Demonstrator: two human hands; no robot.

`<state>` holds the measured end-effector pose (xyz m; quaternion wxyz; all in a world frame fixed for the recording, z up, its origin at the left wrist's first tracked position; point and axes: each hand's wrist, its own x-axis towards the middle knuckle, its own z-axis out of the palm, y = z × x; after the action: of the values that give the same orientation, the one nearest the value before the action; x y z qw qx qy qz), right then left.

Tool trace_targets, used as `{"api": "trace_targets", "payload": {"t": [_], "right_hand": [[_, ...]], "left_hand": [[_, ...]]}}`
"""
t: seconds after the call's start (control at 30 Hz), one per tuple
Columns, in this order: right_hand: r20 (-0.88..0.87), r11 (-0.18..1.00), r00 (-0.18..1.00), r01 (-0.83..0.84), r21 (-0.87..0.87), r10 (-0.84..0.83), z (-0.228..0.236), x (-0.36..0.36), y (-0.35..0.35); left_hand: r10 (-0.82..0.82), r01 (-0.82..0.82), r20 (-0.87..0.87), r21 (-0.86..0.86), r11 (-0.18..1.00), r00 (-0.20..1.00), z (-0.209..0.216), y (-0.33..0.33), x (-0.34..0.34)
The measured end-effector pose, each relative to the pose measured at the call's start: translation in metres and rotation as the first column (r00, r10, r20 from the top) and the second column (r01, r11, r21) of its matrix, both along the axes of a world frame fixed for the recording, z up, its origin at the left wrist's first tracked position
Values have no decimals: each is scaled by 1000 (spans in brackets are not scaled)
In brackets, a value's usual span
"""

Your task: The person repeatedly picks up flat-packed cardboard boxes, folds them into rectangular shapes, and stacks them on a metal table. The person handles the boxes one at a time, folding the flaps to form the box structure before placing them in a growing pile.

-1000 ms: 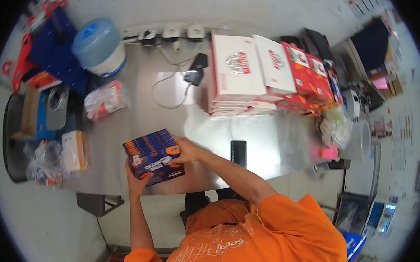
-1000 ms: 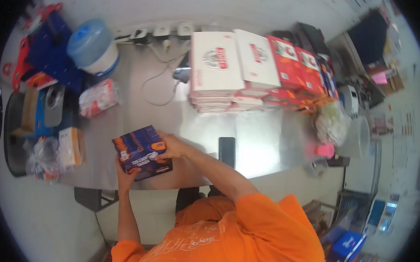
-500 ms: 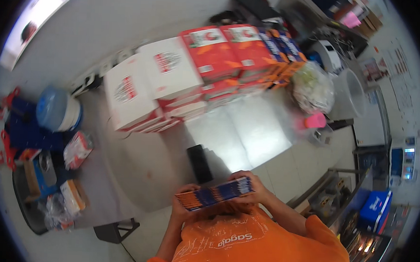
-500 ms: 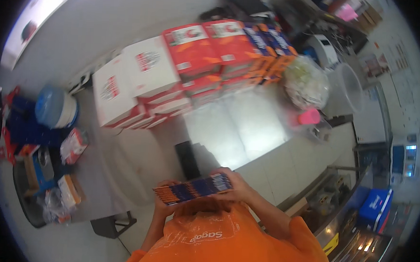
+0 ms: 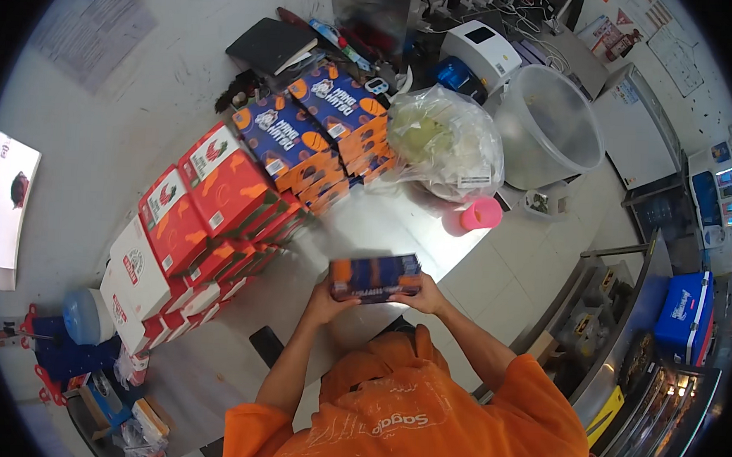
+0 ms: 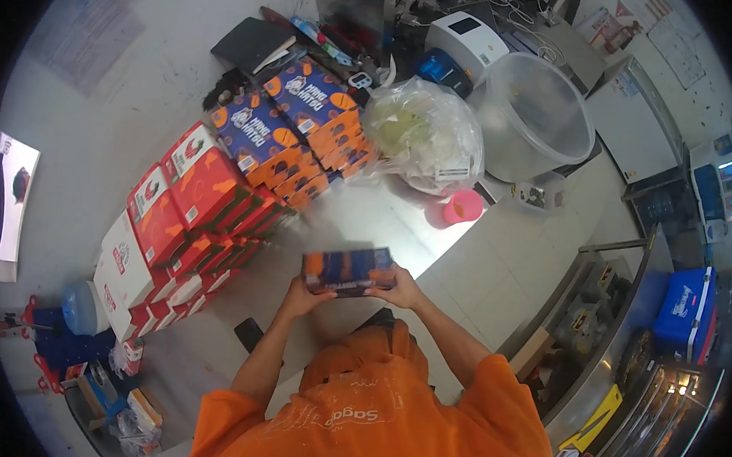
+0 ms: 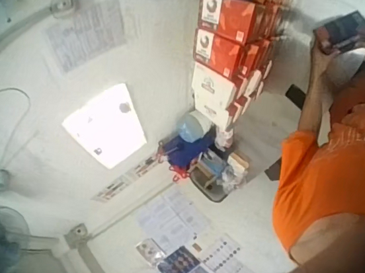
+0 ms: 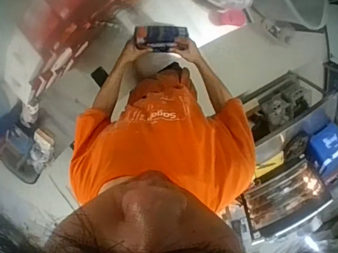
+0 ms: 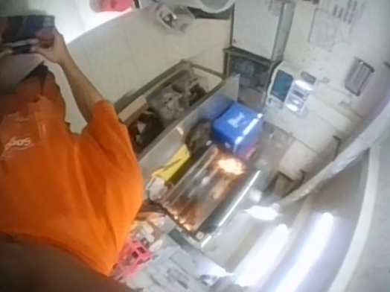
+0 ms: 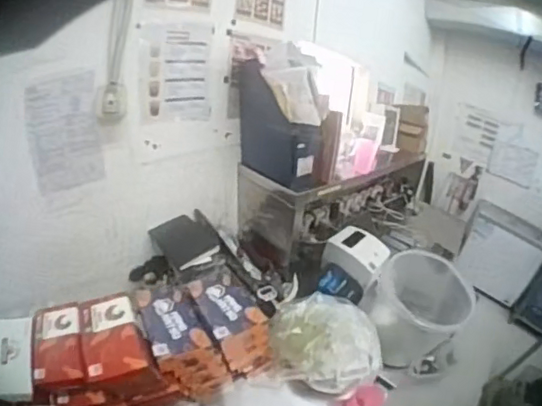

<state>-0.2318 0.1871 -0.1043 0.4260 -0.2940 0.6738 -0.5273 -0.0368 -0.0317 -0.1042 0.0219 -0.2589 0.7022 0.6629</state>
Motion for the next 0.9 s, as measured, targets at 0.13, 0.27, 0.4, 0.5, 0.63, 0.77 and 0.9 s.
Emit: {"api": "trace_targets", "payload": {"t": [0.13,0.27,0.4,0.5,0.63,0.77,0.9], "right_hand": [[539,891,739,452,48,-404,9,-29,-15],[652,649,447,755,92,-612,-27,-43,-59],[426,553,446,816,168,-787,-55,-47,-86],[322,755,740,367,543,-591,24,-58,-86],[-285,613,871,485,623,-399,21,-58,-59],[-648,878,658,477,-35,-383,70,22,-37],[-254,704,815,-578,-413,520,148,147,-49]], "left_hand": [[95,-91,-62,55,994,994,2,-13,-94],[333,-350,165,91,932,929,-15,-27,-153],[523,-563,245,131,816,816,-21,0,-179],[469,-508,201,243,827,860,-31,4,-158],[499,-537,198,272,799,844,-35,27,-132],[421,-358,52,-436,825,906,-18,74,-97],[-364,274,-89,-501,821,927,41,191,-83]]}}
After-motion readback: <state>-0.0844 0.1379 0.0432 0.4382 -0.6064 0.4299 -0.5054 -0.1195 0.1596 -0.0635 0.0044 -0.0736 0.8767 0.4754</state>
